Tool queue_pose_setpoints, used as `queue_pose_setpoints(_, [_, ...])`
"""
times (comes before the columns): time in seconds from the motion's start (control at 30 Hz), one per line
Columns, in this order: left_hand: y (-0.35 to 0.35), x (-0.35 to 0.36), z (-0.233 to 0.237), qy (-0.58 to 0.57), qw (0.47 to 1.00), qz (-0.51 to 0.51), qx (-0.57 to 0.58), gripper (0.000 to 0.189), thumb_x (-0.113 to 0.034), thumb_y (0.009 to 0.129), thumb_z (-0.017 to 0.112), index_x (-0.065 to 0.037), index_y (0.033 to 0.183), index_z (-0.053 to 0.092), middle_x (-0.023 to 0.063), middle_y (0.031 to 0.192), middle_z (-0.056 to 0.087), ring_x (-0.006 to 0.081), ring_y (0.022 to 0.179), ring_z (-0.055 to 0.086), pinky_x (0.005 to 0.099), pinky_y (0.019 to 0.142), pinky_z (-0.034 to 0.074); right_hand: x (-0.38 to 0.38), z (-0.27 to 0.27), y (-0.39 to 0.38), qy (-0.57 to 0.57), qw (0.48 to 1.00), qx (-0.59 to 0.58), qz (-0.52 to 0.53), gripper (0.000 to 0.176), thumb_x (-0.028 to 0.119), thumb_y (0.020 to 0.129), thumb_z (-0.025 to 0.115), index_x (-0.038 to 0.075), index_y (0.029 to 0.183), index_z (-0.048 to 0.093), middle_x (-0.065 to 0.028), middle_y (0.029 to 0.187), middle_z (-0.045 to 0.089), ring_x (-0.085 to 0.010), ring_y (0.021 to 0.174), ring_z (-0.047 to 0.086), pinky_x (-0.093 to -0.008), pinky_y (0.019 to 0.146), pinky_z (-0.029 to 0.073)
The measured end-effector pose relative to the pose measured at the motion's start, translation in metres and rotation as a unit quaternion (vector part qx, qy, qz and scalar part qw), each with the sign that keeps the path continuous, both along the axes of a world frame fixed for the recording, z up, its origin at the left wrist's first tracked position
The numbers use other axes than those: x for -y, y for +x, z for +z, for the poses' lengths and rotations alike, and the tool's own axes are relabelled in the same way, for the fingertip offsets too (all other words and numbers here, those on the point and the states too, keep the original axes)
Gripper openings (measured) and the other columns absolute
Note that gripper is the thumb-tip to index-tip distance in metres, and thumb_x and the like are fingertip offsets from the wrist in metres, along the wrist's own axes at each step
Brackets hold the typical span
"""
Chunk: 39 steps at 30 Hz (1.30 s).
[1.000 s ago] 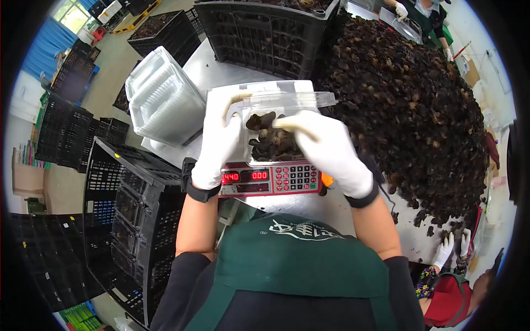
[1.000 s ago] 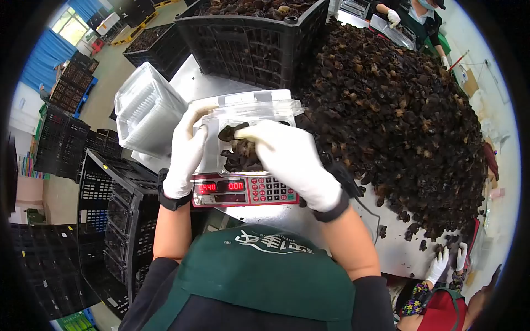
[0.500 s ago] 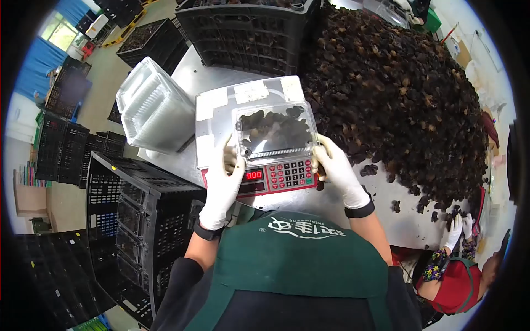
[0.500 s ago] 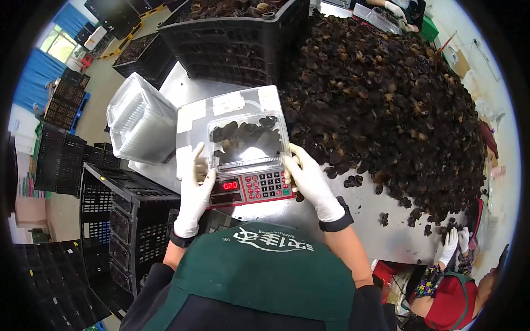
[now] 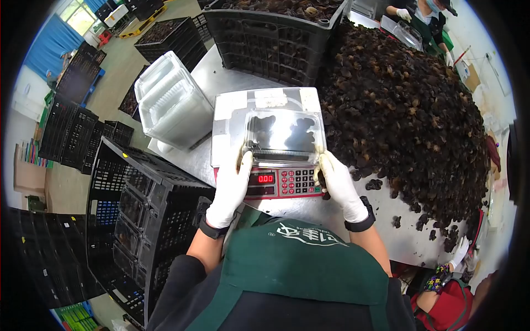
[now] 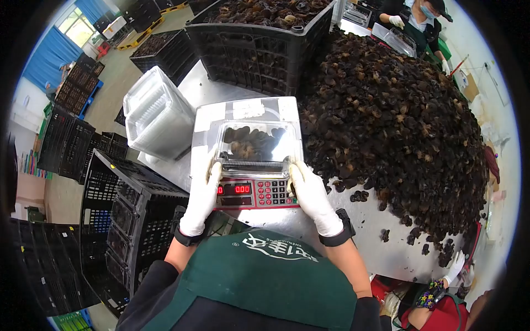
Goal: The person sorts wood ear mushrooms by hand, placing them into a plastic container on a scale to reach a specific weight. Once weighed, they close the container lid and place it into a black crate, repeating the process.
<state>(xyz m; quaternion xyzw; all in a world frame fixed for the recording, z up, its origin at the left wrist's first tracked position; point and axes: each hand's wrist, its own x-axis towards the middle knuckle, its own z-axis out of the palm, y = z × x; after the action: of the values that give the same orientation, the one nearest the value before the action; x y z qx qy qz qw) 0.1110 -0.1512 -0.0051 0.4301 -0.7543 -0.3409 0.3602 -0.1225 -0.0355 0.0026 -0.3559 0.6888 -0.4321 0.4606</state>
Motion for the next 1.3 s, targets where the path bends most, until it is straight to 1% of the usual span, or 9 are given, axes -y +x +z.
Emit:
queue_pose_setpoints(0.03, [-0.002,-0.001,0.007,-0.083,0.996,0.005,0.024,0.044,-0.021,0.101,0.055,-0.009,0.143,0.051,0.0159,0.116,0.062,0.0255,0.104,0.062,0.0401,0.092,0.049,-0.002,-0.002,0.000,-0.010,1.000,-0.008,0.004,0.037,0.028,0.106,0.043,0.005,0.131,0.058,-0.0047,0.074,0.063,-0.0094,0.062,0.057,-0.0259,0.061,0.047])
queue_pose_setpoints(0.13, [0.000,-0.007,0.011,0.047,0.987,0.013,0.153,0.043,-0.017,0.099,0.056,-0.003,0.140,0.052,0.0134,0.122,0.058,0.0233,0.099,0.061,0.0311,0.087,0.049,-0.004,-0.019,-0.003,-0.002,0.999,-0.045,0.000,0.036,0.028,0.106,0.042,0.002,0.122,0.061,-0.0064,0.076,0.064,-0.0135,0.066,0.060,-0.0306,0.064,0.048])
queue_pose_setpoints(0.43, [-0.001,-0.015,0.006,0.126,0.992,0.024,-0.010,0.039,-0.016,0.103,0.050,-0.003,0.139,0.051,0.0084,0.113,0.059,0.0144,0.100,0.055,0.0287,0.086,0.046,0.006,-0.009,0.001,-0.021,0.998,-0.048,-0.023,0.040,0.025,0.106,0.040,0.008,0.141,0.048,0.0013,0.070,0.059,-0.0055,0.054,0.051,-0.0212,0.048,0.041])
queue_pose_setpoints(0.57, [0.000,-0.003,-0.019,0.041,0.999,0.011,-0.024,0.040,-0.013,0.101,0.052,-0.005,0.140,0.049,0.0091,0.114,0.059,0.0144,0.103,0.056,0.0302,0.091,0.047,0.006,-0.015,0.000,-0.022,0.998,-0.065,-0.003,0.038,0.024,0.104,0.043,0.009,0.138,0.050,0.0009,0.071,0.059,-0.0053,0.056,0.053,-0.0217,0.049,0.043])
queue_pose_setpoints(0.83, [-0.007,-0.003,0.011,0.161,0.985,-0.006,-0.068,0.054,-0.004,0.097,0.057,-0.010,0.149,0.041,0.0025,0.104,0.052,0.0108,0.090,0.054,0.0278,0.082,0.049,0.004,0.007,-0.004,0.007,0.998,0.062,-0.019,0.047,0.033,0.103,0.051,0.004,0.140,0.052,-0.0036,0.072,0.066,-0.0103,0.059,0.058,-0.0285,0.055,0.048])
queue_pose_setpoints(1.0, [-0.013,0.005,0.013,0.001,0.997,-0.016,-0.071,0.053,-0.004,0.097,0.053,-0.009,0.148,0.043,0.0168,0.139,0.040,0.0213,0.112,0.050,0.0286,0.085,0.050,-0.019,0.022,0.013,-0.066,0.968,-0.242,-0.028,0.024,0.025,0.092,0.068,0.005,0.105,0.070,-0.0092,0.077,0.069,-0.0118,0.066,0.065,-0.0277,0.063,0.051])
queue_pose_setpoints(1.1, [-0.010,0.010,0.009,-0.069,0.997,-0.032,0.028,0.051,-0.003,0.096,0.053,-0.009,0.146,0.047,0.0165,0.138,0.041,0.0235,0.116,0.050,0.0292,0.085,0.051,-0.015,0.019,0.035,-0.123,0.971,-0.158,0.130,0.031,0.018,0.094,0.062,0.009,0.124,0.065,-0.0085,0.076,0.066,-0.0111,0.067,0.062,-0.0267,0.065,0.050])
queue_pose_setpoints(1.23, [-0.011,0.008,0.008,-0.045,0.998,-0.038,-0.007,0.048,-0.006,0.096,0.053,-0.010,0.144,0.050,0.0175,0.138,0.042,0.0247,0.119,0.049,0.0292,0.085,0.048,0.005,0.004,0.042,-0.109,0.975,-0.116,0.153,0.044,0.016,0.096,0.058,0.011,0.139,0.054,-0.0026,0.072,0.061,-0.0079,0.062,0.057,-0.0253,0.063,0.049])
queue_pose_setpoints(1.3, [-0.008,0.007,0.002,-0.040,0.998,-0.034,0.022,0.049,-0.005,0.095,0.053,-0.009,0.143,0.049,0.0168,0.138,0.043,0.0270,0.123,0.047,0.0344,0.099,0.043,0.008,0.010,0.038,-0.083,0.986,-0.014,0.144,0.047,0.016,0.097,0.055,0.011,0.144,0.049,0.0003,0.070,0.058,-0.0063,0.061,0.054,-0.0245,0.061,0.048])
